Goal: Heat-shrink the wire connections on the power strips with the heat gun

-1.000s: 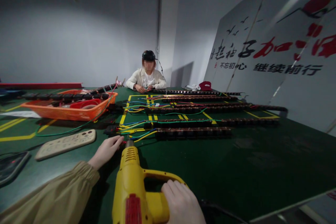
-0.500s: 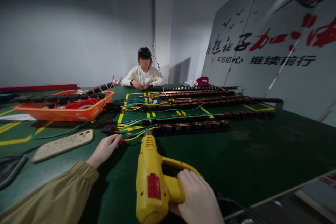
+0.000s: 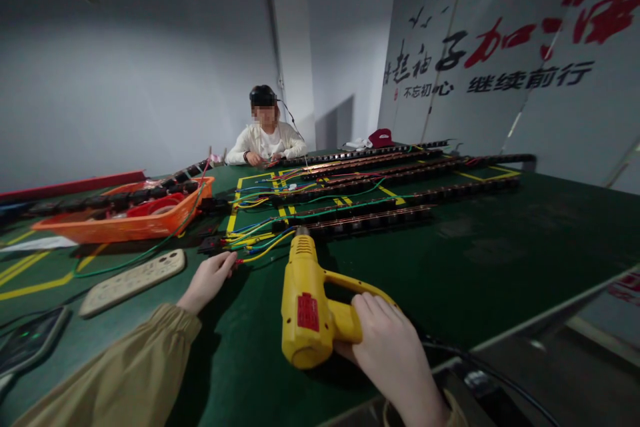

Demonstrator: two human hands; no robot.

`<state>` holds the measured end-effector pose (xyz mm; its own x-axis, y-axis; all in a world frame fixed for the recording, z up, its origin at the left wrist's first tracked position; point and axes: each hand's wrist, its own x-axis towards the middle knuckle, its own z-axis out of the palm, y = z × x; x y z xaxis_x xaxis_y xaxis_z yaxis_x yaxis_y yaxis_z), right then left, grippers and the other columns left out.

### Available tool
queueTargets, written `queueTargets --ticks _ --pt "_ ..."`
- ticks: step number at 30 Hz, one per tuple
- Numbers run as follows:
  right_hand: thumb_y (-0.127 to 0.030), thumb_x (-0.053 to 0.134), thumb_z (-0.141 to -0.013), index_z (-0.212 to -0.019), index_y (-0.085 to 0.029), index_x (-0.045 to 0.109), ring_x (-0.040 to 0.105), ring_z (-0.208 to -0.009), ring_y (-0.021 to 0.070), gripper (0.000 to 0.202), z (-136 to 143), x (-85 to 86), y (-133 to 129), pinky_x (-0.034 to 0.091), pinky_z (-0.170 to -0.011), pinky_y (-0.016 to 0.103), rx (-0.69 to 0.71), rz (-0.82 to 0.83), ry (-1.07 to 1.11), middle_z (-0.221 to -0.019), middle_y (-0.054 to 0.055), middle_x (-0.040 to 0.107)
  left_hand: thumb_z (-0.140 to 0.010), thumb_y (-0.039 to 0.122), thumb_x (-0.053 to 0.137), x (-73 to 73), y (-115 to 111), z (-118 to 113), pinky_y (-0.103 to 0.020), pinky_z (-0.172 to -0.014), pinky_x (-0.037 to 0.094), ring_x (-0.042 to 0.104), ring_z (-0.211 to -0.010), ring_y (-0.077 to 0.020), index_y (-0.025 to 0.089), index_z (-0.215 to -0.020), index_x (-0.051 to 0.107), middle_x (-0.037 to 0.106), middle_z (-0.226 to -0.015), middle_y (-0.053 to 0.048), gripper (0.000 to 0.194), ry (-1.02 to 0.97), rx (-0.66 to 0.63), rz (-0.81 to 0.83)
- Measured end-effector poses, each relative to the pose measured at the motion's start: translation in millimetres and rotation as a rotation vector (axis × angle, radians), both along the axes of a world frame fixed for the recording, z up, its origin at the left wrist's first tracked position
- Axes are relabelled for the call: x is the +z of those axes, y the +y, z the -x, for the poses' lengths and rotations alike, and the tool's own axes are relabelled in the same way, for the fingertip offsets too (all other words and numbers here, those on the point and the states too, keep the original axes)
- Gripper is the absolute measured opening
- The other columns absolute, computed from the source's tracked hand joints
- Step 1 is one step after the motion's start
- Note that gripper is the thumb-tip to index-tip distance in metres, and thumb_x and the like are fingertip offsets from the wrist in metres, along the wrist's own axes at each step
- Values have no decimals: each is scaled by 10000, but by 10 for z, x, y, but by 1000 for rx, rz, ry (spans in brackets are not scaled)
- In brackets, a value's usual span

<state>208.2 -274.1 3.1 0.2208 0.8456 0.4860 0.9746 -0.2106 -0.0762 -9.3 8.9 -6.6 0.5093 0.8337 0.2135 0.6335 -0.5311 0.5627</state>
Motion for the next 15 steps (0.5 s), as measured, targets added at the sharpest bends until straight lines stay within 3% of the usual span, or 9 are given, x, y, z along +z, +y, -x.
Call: queueTargets --ticks 8,15 --pt "-314 670 -713 -748 -211 497 570 -722 189 205 46 36 1 409 -660 304 49 10 18 -758 19 584 -868 514 308 9 6 -8 -225 -546 322 528 -569 -143 208 -612 512 571 -569 13 448 33 23 -19" --pt "-346 713 -671 -780 -191 529 557 -791 224 264 252 36 33 409 -736 354 77 111 204 -802 34 581 -867 516 311 -13 29 -7 -226 -545 325 541 -575 -145 208 -640 548 580 -576 12 450 -17 36 -6"
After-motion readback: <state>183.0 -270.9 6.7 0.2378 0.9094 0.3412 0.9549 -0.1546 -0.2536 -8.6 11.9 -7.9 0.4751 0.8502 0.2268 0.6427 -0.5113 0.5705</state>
